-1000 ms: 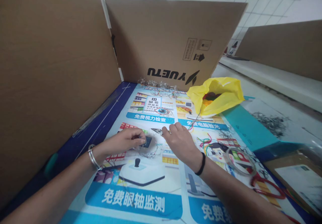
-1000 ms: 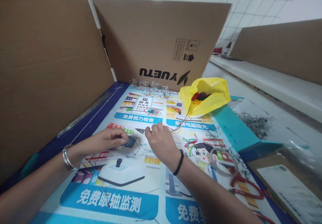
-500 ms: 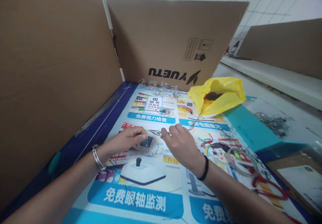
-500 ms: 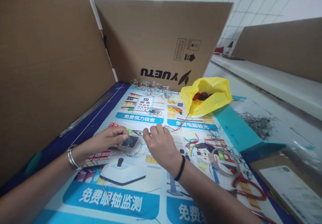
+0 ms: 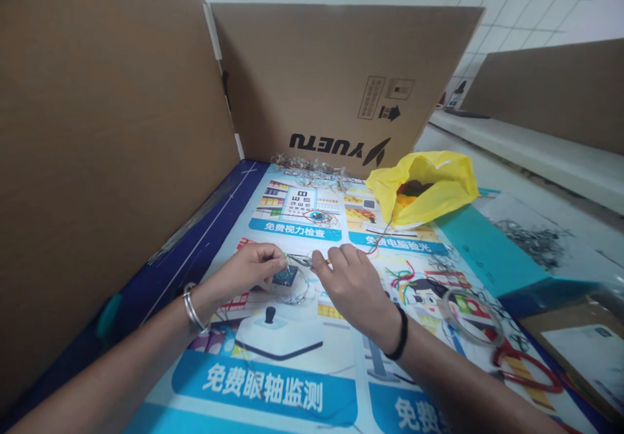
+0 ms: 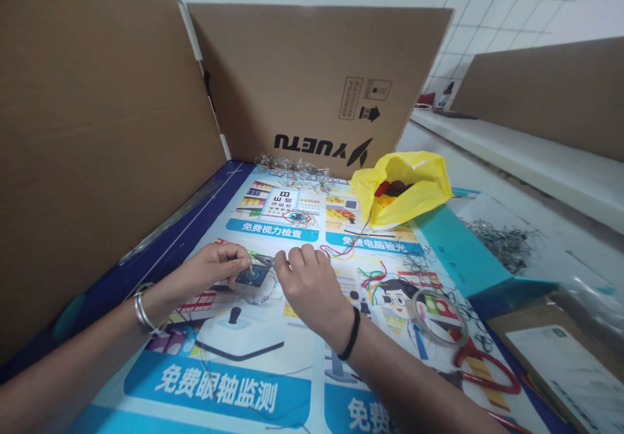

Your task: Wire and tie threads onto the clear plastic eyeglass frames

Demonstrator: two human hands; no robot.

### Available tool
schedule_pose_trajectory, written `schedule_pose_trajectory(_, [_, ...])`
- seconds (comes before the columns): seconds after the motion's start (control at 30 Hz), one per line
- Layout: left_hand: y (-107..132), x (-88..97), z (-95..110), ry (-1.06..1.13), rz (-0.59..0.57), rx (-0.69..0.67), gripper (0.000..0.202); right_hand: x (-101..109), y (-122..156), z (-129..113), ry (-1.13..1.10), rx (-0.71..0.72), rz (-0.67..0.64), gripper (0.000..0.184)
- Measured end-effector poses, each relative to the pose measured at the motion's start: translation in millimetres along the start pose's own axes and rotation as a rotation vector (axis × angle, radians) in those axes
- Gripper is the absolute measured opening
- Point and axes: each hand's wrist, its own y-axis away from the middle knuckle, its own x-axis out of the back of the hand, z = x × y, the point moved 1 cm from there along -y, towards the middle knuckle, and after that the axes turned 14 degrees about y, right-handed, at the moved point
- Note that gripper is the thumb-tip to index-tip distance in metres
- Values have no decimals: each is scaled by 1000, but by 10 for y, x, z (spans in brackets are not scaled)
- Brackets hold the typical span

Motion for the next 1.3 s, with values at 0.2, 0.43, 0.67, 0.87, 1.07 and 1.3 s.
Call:
schedule_pose_trajectory(0.2, [9, -17, 12, 26, 27, -1, 27, 31, -2, -9, 34, 1, 2, 27])
schedule_pose_trajectory(0.43, [0, -68, 1, 72, 112, -28, 26, 100, -8, -23, 28, -18, 21, 28])
schedule_pose_trajectory(0.67, [34, -88, 27, 118, 97, -10, 24, 105, -11, -11, -5, -30, 21, 28])
schedule_pose_trajectory(0.87, [5, -4, 10, 93, 74, -85, 20, 5, -8, 91, -273, -124, -52, 24])
schedule_pose_trajectory(1.07, [-24, -17, 10, 110, 144, -61, 17, -106, 67, 106, -615, -177, -126, 24])
schedule_pose_trajectory(1.3, [-7, -42, 14, 68, 122, -105, 11, -78, 55, 70, -638, -192, -164, 23])
